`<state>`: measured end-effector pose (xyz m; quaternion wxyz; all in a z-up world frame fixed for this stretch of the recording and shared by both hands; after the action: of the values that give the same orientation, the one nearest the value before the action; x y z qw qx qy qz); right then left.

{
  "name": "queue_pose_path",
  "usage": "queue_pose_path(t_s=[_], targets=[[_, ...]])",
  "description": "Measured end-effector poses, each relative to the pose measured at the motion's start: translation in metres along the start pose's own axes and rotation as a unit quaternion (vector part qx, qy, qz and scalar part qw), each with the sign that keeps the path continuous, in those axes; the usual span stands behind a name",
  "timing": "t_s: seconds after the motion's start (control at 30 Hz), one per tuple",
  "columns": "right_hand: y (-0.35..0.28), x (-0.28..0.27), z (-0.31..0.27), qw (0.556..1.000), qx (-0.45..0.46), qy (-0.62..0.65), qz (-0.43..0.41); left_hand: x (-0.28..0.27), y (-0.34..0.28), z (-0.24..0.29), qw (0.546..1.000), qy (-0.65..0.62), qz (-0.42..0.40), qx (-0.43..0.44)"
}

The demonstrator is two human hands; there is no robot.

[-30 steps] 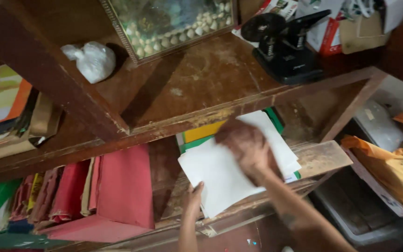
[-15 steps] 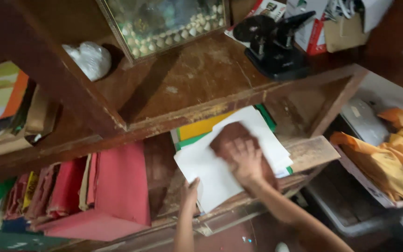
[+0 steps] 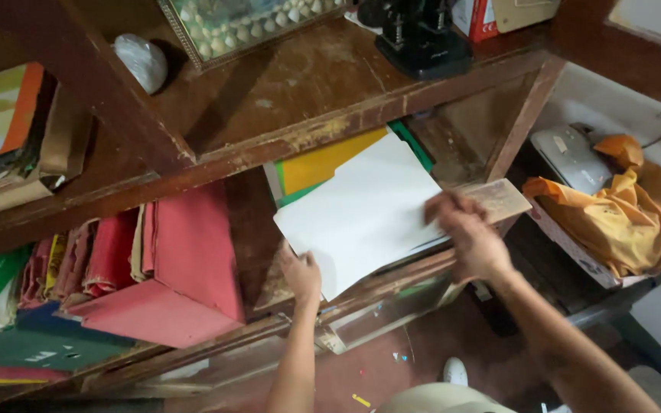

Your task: The person is cleaning individual folders and documents with a cloth before placing them back on a shelf.

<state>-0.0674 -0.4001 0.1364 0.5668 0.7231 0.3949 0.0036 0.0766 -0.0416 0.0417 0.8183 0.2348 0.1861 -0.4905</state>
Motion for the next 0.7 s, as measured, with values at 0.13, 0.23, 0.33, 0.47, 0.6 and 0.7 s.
queue_pose_path(t_s=[0.13, 0.23, 0.33, 0.47, 0.6, 0.7], targets=[[-0.097, 0.001, 0.159, 0.848, 0.49, -0.186, -0.085, -0.062, -0.059, 0.102, 0.946, 0.117, -0.045, 0.3], [-0.098, -0.002, 0.146, 0.817, 0.559, -0.125, -0.061, -0.06, -0.078, 0.107, 0.882, 0.202, -0.25, 0.345], [-0.091, 0.0, 0.121, 0.809, 0.574, -0.111, -0.07, -0.042, -0.072, 0.084, 0.839, 0.243, -0.291, 0.391], [-0.067, -0.015, 0.07, 0.783, 0.62, -0.025, 0.042, -0.031, -0.059, 0.071, 0.828, 0.239, -0.333, 0.382], [-0.115, -0.025, 0.103, 0.738, 0.625, 0.132, 0.218, -0.026, -0.041, 0.064, 0.827, 0.233, -0.365, 0.36], [-0.114, -0.052, 0.067, 0.982, 0.179, -0.028, 0.051, -0.054, -0.037, 0.096, 0.829, 0.179, -0.425, 0.317]])
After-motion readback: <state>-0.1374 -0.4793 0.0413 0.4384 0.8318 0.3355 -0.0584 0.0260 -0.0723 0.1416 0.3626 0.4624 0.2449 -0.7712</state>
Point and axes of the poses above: each hand's wrist, its own y-axis towards the middle knuckle, its own x-axis out of the palm, z = x × y, the point moved 2 cm from there along y, towards the middle knuckle, and after that the axes turned 15 degrees about z, right-handed, at the moved point
